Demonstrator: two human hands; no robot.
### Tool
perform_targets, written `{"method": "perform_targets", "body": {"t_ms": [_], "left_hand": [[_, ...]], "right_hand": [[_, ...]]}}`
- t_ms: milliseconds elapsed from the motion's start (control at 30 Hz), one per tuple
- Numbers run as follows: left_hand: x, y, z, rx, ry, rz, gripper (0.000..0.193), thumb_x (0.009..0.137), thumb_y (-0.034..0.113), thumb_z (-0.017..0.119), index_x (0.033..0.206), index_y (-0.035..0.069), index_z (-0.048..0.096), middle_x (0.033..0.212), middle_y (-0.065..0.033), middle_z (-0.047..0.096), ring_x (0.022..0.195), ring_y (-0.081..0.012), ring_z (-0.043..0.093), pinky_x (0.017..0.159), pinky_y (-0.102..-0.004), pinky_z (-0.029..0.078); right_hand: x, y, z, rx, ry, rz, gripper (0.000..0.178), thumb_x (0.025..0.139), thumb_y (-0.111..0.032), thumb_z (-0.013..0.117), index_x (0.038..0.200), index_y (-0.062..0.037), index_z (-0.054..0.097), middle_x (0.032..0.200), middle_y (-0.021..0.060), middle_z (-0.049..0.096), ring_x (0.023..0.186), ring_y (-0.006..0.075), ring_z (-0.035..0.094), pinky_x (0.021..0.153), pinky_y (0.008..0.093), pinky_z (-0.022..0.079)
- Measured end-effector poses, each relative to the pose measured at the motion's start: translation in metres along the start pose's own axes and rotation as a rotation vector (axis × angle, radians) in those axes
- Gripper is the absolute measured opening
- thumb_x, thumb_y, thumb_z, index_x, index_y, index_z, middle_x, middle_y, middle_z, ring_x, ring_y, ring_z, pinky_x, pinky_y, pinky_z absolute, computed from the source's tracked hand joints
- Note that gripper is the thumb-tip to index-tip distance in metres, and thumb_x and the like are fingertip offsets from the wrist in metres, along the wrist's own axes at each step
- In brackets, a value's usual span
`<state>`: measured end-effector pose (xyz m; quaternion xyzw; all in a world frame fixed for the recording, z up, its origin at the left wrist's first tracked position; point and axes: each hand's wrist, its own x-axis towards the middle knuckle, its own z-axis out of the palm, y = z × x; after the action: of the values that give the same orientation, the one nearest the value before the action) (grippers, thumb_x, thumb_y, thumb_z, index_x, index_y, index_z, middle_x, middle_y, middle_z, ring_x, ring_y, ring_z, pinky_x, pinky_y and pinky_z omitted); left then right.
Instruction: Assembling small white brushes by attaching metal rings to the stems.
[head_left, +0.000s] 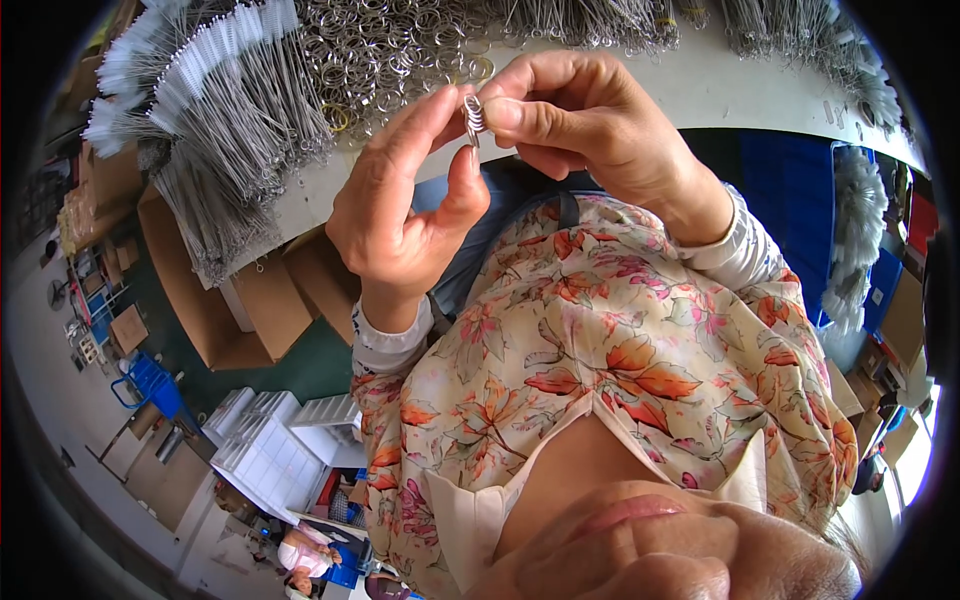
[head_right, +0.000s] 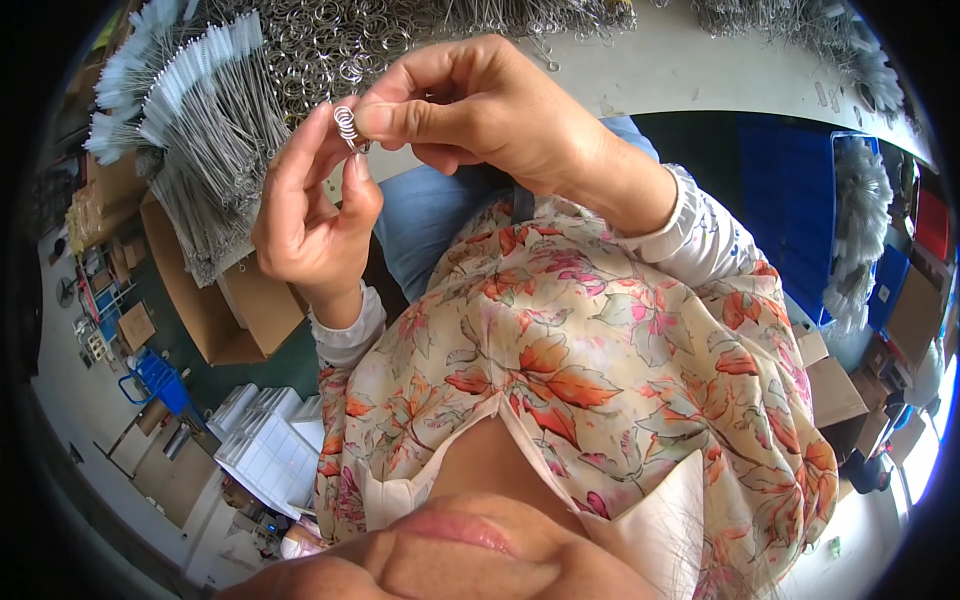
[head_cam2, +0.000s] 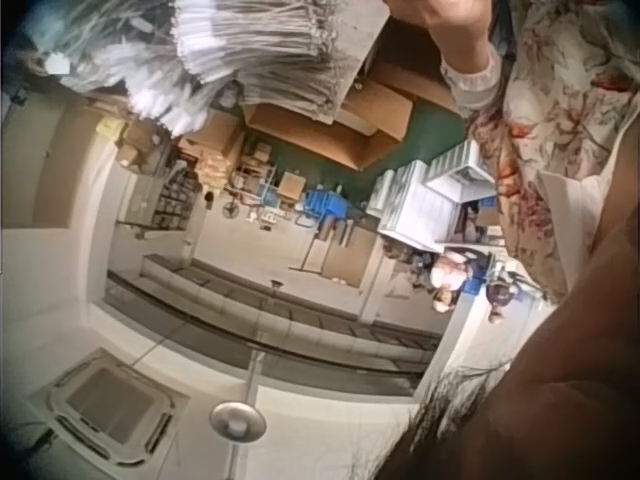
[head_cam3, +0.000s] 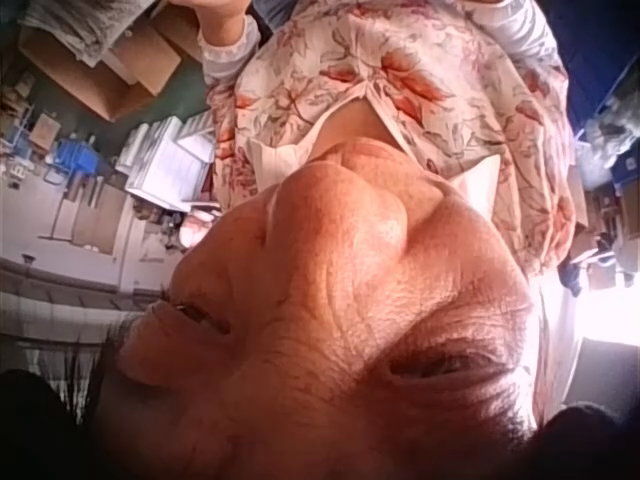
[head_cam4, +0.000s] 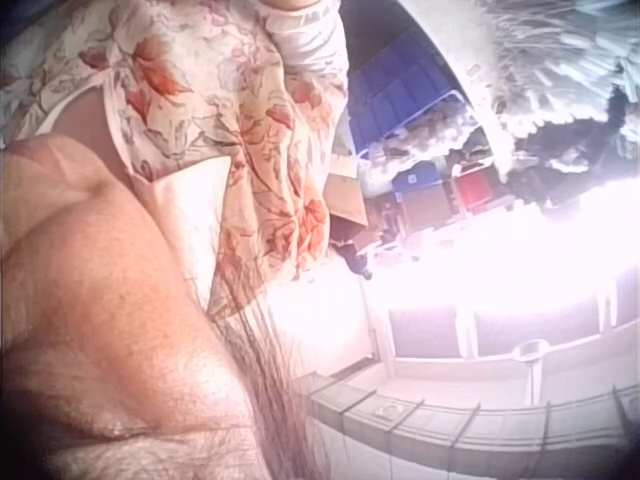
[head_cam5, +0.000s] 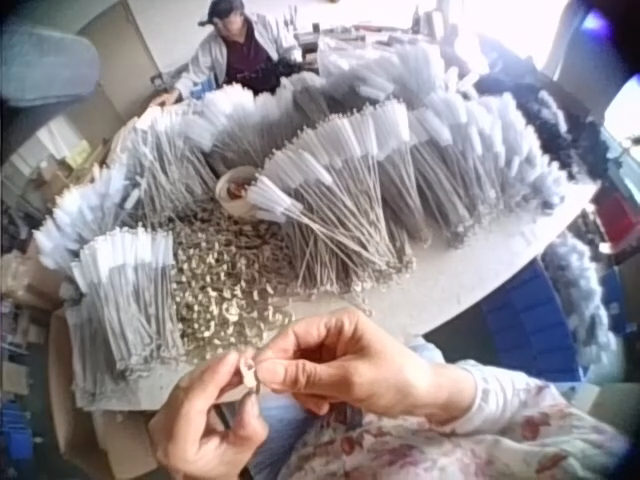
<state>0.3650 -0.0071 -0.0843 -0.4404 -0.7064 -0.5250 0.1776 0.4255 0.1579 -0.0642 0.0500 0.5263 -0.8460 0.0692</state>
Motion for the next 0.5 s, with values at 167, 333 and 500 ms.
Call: {"method": "perform_targets", "body": {"t_ms": [167, 333, 500], "left_hand": [[0.001, -0.008, 0.002, -0.059, 0.049, 0.020, 0.027, 0.076, -0.003, 0.063, 0.102, -0.008, 0.061, 0.092, -0.0163, 0.067, 0.078, -0.0228, 0.068, 0.066, -0.0281, 0.057], [-0.002, -0.008, -0.006, -0.093, -0.013, 0.016, 0.029, 0.075, -0.007, 0.060, 0.104, -0.010, 0.058, 0.096, -0.0195, 0.065, 0.085, -0.0241, 0.066, 0.070, -0.0284, 0.056], [0.000, -0.008, -0.003, -0.025, -0.038, 0.083, 0.034, 0.075, -0.012, 0.057, 0.109, -0.013, 0.055, 0.100, -0.0236, 0.062, 0.087, -0.0259, 0.065, 0.073, -0.0303, 0.056]], "right_hand": [[0.005, -0.004, -0.001, -0.093, -0.043, 0.011, 0.015, 0.084, -0.019, 0.067, 0.085, -0.0041, 0.067, 0.065, -0.0011, 0.057, 0.049, 0.0038, 0.045, 0.044, 0.0170, 0.033], [0.012, -0.010, -0.011, -0.301, -0.129, 0.050, 0.019, 0.086, -0.023, 0.065, 0.085, -0.0034, 0.066, 0.059, -0.0029, 0.053, 0.046, 0.0020, 0.044, 0.041, 0.0167, 0.027], [0.012, 0.009, -0.013, -0.087, -0.115, 0.105, 0.019, 0.086, -0.022, 0.064, 0.086, -0.0029, 0.065, 0.062, -0.0013, 0.055, 0.045, 0.0020, 0.044, 0.038, 0.0171, 0.025]]}}
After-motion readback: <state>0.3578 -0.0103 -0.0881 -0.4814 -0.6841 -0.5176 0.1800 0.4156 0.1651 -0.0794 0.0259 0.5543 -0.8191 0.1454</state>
